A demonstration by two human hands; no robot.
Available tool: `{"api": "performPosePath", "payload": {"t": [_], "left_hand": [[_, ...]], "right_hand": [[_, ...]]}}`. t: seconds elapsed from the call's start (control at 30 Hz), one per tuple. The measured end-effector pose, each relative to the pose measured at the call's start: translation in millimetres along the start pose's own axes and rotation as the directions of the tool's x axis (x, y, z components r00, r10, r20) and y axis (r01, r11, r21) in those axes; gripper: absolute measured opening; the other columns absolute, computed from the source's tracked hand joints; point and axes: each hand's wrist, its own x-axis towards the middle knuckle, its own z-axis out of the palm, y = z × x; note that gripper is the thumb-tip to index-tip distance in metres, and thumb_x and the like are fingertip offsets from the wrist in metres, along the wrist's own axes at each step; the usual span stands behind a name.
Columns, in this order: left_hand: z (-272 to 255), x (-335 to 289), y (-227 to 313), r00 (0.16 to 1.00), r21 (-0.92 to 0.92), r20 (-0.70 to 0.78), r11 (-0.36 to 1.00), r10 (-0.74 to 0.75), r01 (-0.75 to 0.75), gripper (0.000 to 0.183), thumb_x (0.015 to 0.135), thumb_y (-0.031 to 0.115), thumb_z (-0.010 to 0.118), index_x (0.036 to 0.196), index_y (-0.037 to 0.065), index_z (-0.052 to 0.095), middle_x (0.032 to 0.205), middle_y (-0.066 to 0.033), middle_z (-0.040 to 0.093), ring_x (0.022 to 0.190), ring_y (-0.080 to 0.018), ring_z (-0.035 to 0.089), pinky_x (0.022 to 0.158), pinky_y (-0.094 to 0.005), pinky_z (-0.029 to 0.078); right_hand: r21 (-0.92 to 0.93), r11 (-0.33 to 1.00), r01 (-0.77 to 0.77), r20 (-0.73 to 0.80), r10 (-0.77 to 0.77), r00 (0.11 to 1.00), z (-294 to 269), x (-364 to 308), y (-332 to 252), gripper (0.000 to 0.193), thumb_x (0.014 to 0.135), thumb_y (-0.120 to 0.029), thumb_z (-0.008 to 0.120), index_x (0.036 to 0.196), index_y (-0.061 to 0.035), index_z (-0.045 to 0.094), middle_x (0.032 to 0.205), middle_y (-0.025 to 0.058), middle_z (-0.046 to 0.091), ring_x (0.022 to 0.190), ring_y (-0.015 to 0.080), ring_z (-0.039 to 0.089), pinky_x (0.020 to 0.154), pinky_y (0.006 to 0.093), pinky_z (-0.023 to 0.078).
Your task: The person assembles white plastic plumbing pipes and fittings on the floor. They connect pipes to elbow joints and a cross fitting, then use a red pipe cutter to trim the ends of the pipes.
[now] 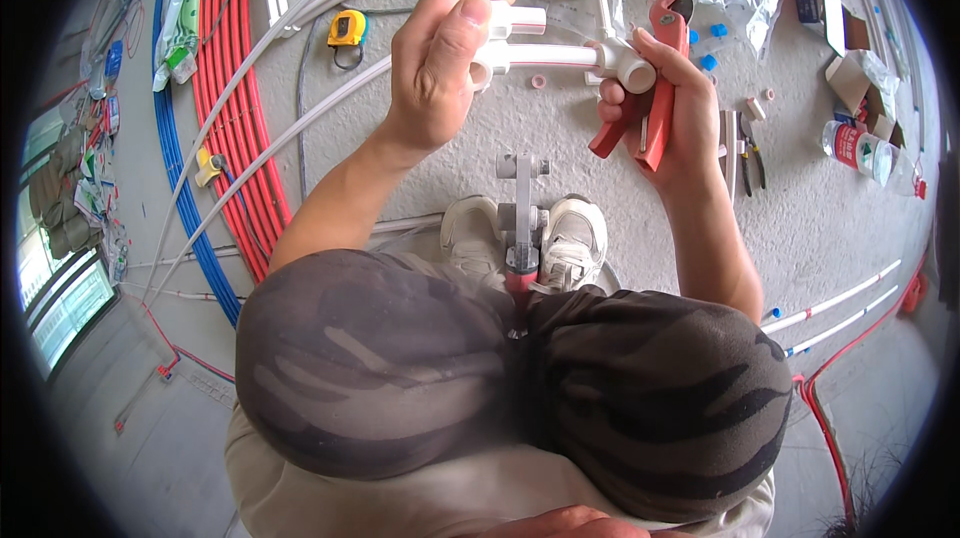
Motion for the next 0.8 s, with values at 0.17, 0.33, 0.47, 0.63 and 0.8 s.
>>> {"api": "performPosePath", "payload": {"t": [0.17,0.33,0.47,0.63,0.8], "left_hand": [[-6.6,0.6,6.9,0.998,0.046,-0.01,0.997,-0.058,0.058,0.039,0.112,0.034,0.046,0.121,0.002,0.065,0.093,-0.0012,0.068,0.068,-0.0017,0.046,0.056,-0.02,0.032],[-10.4,3.1,4.0,0.997,0.133,-0.081,0.991,-0.007,0.018,0.037,0.113,0.033,0.044,0.121,0.003,0.064,0.093,-0.0003,0.069,0.067,-0.0007,0.045,0.055,-0.0198,0.03],[-18.4,5.8,5.9,0.997,0.117,-0.077,0.993,0.011,-0.002,0.029,0.112,0.024,0.048,0.114,0.0,0.064,0.105,-0.0016,0.058,0.071,-0.0037,0.046,0.056,-0.0215,0.039],[-21.4,13.0,8.0,0.987,0.223,-0.12,0.971,0.11,-0.082,0.036,0.112,0.031,0.042,0.12,0.003,0.063,0.088,0.0025,0.06,0.066,-0.0015,0.04,0.055,-0.0213,0.03],[-13.8,16.6,4.1,0.984,0.195,-0.146,0.978,0.103,-0.074,0.036,0.112,0.033,0.043,0.119,0.005,0.065,0.09,0.0027,0.06,0.068,-0.0015,0.042,0.055,-0.0212,0.031]], "right_hand": [[0.016,0.999,0.037,-0.087,-0.035,0.996,-16.7,3.2,11.5,0.025,0.104,-0.026,0.063,0.107,-0.0012,0.061,0.085,0.0119,0.065,0.067,0.022,0.065,0.06,0.0401,0.057],[-0.181,0.981,-0.069,-0.153,0.041,0.987,-32.8,-19.7,37.4,0.022,0.099,-0.02,0.067,0.108,0.0001,0.062,0.089,0.0106,0.064,0.071,0.0216,0.067,0.068,0.0426,0.063],[-0.461,0.88,-0.116,-0.092,0.083,0.992,-28.7,-40.0,44.3,0.045,0.092,-0.009,0.072,0.132,0.0012,0.054,0.106,0.0091,0.063,0.093,0.0218,0.067,0.085,0.0401,0.058],[-0.646,0.758,-0.088,0.04,0.148,0.988,-18.7,-63.0,37.2,0.059,0.088,-0.002,0.074,0.141,0.0032,0.048,0.117,0.0096,0.06,0.106,0.0185,0.059,0.092,0.0331,0.05],[-0.778,0.627,-0.044,0.159,0.264,0.951,13.2,-46.8,25.8,0.059,0.09,-0.024,0.079,0.134,0.0036,0.049,0.111,0.0083,0.057,0.105,0.0173,0.056,0.095,0.0344,0.048]]}}
